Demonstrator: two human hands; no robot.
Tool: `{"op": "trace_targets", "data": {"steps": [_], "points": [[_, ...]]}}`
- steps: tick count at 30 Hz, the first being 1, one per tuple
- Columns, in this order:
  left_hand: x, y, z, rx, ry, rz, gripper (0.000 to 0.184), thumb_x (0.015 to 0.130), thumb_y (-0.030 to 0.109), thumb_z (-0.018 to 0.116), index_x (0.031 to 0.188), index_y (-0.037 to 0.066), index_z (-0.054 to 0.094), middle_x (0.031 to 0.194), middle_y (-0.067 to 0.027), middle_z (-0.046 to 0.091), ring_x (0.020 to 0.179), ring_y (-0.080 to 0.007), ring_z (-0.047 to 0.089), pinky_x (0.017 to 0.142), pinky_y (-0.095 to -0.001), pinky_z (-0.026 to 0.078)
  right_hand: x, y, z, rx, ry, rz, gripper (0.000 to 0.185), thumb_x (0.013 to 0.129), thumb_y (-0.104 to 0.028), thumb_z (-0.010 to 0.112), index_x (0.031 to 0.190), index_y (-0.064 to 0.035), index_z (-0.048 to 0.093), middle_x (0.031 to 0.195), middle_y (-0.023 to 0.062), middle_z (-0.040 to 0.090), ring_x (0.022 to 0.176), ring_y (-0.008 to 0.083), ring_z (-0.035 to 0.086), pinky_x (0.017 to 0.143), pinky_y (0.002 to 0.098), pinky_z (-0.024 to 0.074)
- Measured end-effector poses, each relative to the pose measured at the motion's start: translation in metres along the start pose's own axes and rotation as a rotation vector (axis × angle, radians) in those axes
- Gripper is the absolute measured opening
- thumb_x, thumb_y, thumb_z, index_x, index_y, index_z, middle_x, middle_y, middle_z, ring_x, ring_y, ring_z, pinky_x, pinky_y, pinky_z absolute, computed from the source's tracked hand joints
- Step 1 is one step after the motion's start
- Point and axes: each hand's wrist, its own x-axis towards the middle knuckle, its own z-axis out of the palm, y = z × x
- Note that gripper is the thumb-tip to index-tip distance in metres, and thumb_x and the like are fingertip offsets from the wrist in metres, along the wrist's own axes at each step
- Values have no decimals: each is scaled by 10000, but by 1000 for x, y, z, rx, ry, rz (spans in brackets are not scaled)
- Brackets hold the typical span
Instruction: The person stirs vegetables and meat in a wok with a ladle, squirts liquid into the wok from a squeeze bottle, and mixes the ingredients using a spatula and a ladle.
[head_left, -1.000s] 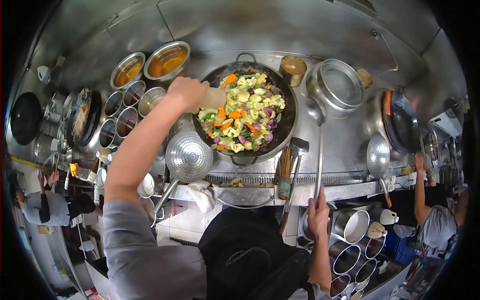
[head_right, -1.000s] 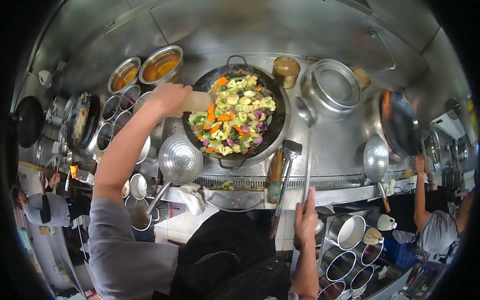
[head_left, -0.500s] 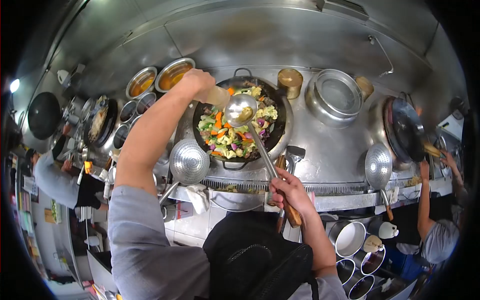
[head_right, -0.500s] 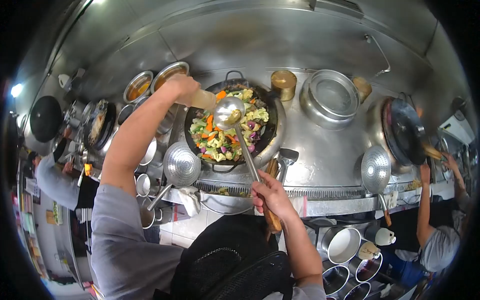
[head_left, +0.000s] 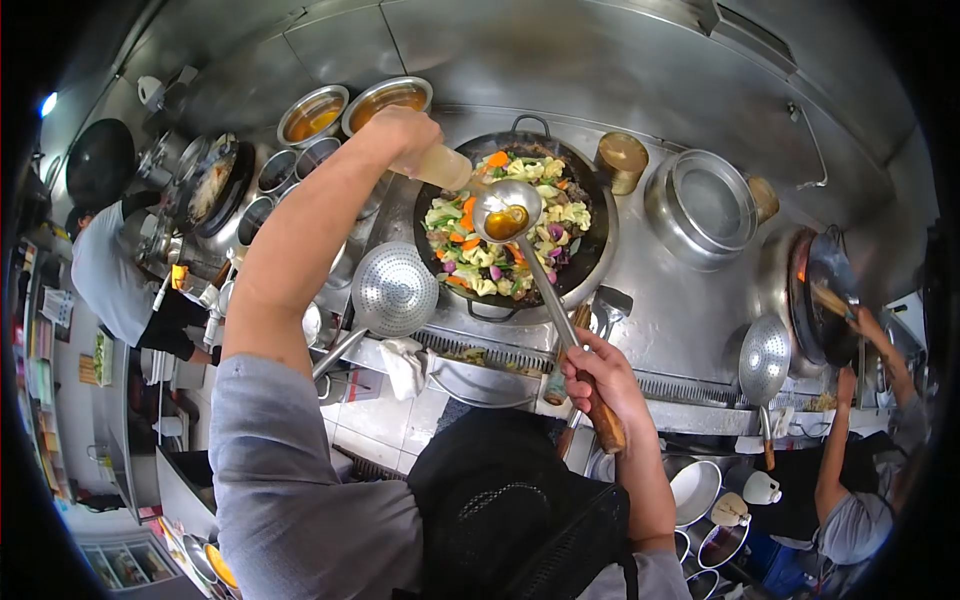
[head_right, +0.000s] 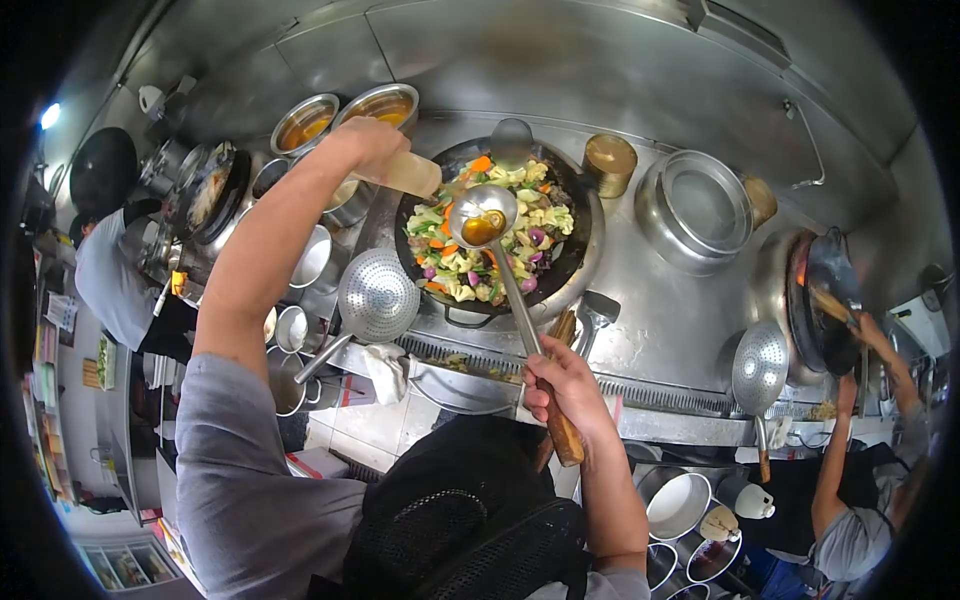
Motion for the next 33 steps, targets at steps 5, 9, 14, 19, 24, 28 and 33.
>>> {"op": "trace_targets", "data": {"steps": [5, 9, 14, 19, 24, 28, 33], "points": [[-7, -21, 7, -51, 49, -12, 464, 751, 328, 856, 1173, 188, 721, 1098, -98, 771, 1054, -316, 735, 918, -466, 570, 8, -1, 23, -38, -9, -3, 445, 1020, -127, 607, 1433, -11, 489, 832, 62, 567, 510, 75, 472, 386, 227, 392], [-6, -35, 15, -90, 84, -22, 477, 750, 322, 858, 1180, 174, 718, 1104, -91, 771, 1055, -314, 736, 920, -461, 570, 37, -4, 22, 60, -71, 12, 484, 1017, -119, 614, 1449, 10, 439, 853, 58, 565, 537, 87, 487, 405, 244, 400], [-10, -32, 13, -138, 80, -69, 557, 703, 328, 893, 1191, 131, 711, 1109, -103, 770, 1060, -311, 736, 903, -468, 578, 51, -12, 36, -12, 8, -60, 504, 1020, -112, 600, 1469, 16, 408, 839, 59, 559, 536, 88, 490, 415, 244, 393], [24, -15, 7, -94, 11, -38, 553, 666, 331, 919, 1160, 133, 766, 1132, -112, 774, 1070, -302, 741, 903, -455, 591, 45, -14, 45, -41, 62, -43, 481, 1015, -108, 611, 1448, 6, 435, 842, 60, 566, 537, 92, 495, 414, 246, 397], [36, -2, -3, -66, -18, -15, 531, 658, 337, 924, 1137, 140, 806, 1140, -127, 778, 1065, -308, 747, 902, -436, 599, 39, -2, 47, 13, 46, -29, 441, 1014, -105, 608, 1417, -1, 462, 846, 64, 572, 541, 89, 493, 408, 236, 398], [39, -8, 0, -127, -27, -34, 526, 688, 257, 914, 1172, 96, 784, 1187, -126, 767, 1104, -300, 735, 925, -430, 591, 37, -3, 47, 104, 42, -15, 439, 1016, -108, 607, 1416, 1, 462, 848, 65, 571, 542, 82, 489, 406, 229, 394], [1, -45, 35, -348, 145, -26, 670, 730, 324, 887, 1325, 88, 691, 1272, -162, 727, 1169, -333, 698, 991, -435, 555, 62, 1, 38, -214, 117, -173, 448, 1021, -114, 596, 1433, 10, 474, 795, 43, 561, 549, 89, 522, 425, 257, 434]]}}
